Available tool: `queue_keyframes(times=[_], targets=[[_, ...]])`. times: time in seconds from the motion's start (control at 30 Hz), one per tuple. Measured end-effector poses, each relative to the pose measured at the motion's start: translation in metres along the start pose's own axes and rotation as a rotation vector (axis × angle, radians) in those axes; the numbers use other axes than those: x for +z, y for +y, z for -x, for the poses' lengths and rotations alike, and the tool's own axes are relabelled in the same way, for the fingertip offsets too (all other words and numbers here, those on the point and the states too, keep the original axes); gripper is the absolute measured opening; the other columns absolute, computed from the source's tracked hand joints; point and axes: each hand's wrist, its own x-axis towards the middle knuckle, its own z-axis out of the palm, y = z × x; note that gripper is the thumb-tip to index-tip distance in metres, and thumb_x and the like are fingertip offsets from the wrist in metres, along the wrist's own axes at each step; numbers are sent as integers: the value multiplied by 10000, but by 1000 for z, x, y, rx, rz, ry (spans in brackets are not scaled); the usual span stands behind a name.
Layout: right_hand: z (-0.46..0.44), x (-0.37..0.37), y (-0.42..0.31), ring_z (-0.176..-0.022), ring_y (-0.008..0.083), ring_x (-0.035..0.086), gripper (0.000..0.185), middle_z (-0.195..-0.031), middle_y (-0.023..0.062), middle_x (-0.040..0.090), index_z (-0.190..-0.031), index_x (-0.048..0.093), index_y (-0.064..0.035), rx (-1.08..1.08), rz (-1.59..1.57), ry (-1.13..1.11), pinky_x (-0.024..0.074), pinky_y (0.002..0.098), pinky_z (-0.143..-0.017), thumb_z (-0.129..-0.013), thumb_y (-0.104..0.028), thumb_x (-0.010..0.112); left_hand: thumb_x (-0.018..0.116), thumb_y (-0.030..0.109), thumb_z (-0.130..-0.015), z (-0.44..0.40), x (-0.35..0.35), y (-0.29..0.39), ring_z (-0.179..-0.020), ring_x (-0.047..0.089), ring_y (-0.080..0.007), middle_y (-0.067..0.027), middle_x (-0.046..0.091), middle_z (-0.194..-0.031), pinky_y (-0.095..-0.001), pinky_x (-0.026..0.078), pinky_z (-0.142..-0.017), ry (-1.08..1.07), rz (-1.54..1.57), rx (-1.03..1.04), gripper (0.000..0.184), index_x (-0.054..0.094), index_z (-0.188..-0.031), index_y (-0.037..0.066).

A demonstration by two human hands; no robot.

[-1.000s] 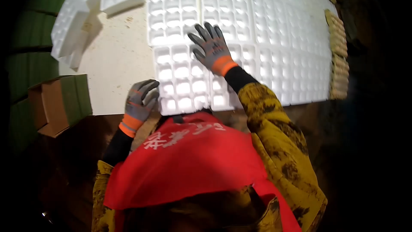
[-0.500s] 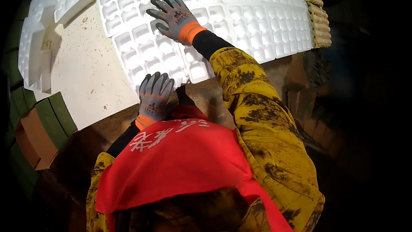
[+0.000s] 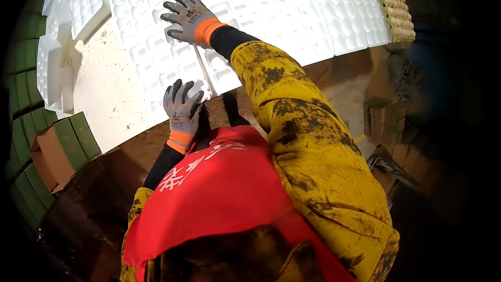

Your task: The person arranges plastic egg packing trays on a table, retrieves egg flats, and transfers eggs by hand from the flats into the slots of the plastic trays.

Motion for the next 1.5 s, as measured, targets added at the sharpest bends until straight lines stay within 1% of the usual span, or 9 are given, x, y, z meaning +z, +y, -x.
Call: queue_keyframes(times=[0.17, 0.47, 0.6, 0.97, 1.07, 1.13, 1.27, 1.43, 1.5], targets=[[0, 3, 1, -1517, 244, 203, 582, -1635, 4, 262, -1510, 411, -290, -2, 12, 19, 118, 430, -1260, -1010, -582, 351, 727, 83, -656, 2, 0, 7, -1373, 378, -350, -91, 507, -1418, -522, 238, -1160, -63, -86, 17, 527, 692, -1165, 216], [-2, 2, 0, -1515, 242, 210, 561, -1633, 2, 269, -1508, 416, -294, 1, 28, -1, 128, 437, -1258, -1011, -549, 364, 786, 241, -745, 11, -9, 11, -1400, 351, -361, -130, 459, -1478, -523, 231, -1166, -21, -42, -135, 650, 572, -1348, 130], [-2, 3, 0, -1515, 238, 210, 555, -1630, 0, 275, -1506, 416, -296, 4, 44, -4, 130, 436, -1258, -1011, -541, 367, 801, 278, -728, 6, -9, 13, -1403, 341, -378, -164, 414, -1518, -528, 233, -1166, -82, -132, -122, 605, 619, -1282, 119], [-1, -3, 0, -1520, 240, 195, 550, -1639, 1, 252, -1509, 410, -283, 6, 31, -45, 127, 439, -1257, -1015, -519, 366, 745, 150, -770, -4, 9, 7, -1398, 326, -407, -148, 396, -1530, -523, 246, -1153, -73, -147, -26, 388, 669, -1148, 102], [3, -9, -1, -1523, 252, 183, 565, -1642, 22, 245, -1514, 404, -264, -2, 6, -48, 113, 441, -1257, -1017, -530, 358, 764, 190, -753, -7, 9, 10, -1388, 337, -420, -159, 404, -1518, -533, 240, -1153, -140, -237, -36, 511, 626, -1238, 107], [0, -1, 1, -1524, 264, 174, 586, -1642, 40, 245, -1520, 392, -250, -31, 2, -11, 98, 441, -1257, -1016, -546, 357, 791, 262, -730, -7, 7, 12, -1382, 347, -425, -185, 407, -1506, -532, 251, -1153, -210, -218, -83, 740, 494, -1394, 124], [-6, -8, 1, -1527, 273, 160, 623, -1636, 55, 259, -1539, 346, -223, 19, -188, -48, 88, 435, -1255, -1006, -545, 389, 734, 233, -772, -7, 5, -1, -1355, 376, -412, -167, 468, -1456, -539, 289, -1136, -82, -311, 20, 557, 589, -1298, 117], [-11, -14, 7, -1436, 334, 346, 511, -1486, 93, 494, -1420, 532, -170, -7, -431, 94, 203, 458, -1225, -1002, -457, 465, 763, 279, -763, -1, -57, 10, -1387, 333, -416, -201, 375, -1535, -550, 256, -1137, -19, -91, -93, 409, 710, -1156, 180], [-13, -7, 10, -1424, 334, 362, 464, -1470, 89, 510, -1393, 559, -178, -16, -424, 104, 235, 468, -1211, -1004, -416, 471, 775, 293, -757, 7, -78, 8, -1365, 359, -429, -218, 401, -1515, -541, 286, -1121, 11, -125, -152, 460, 701, -1200, 194]])
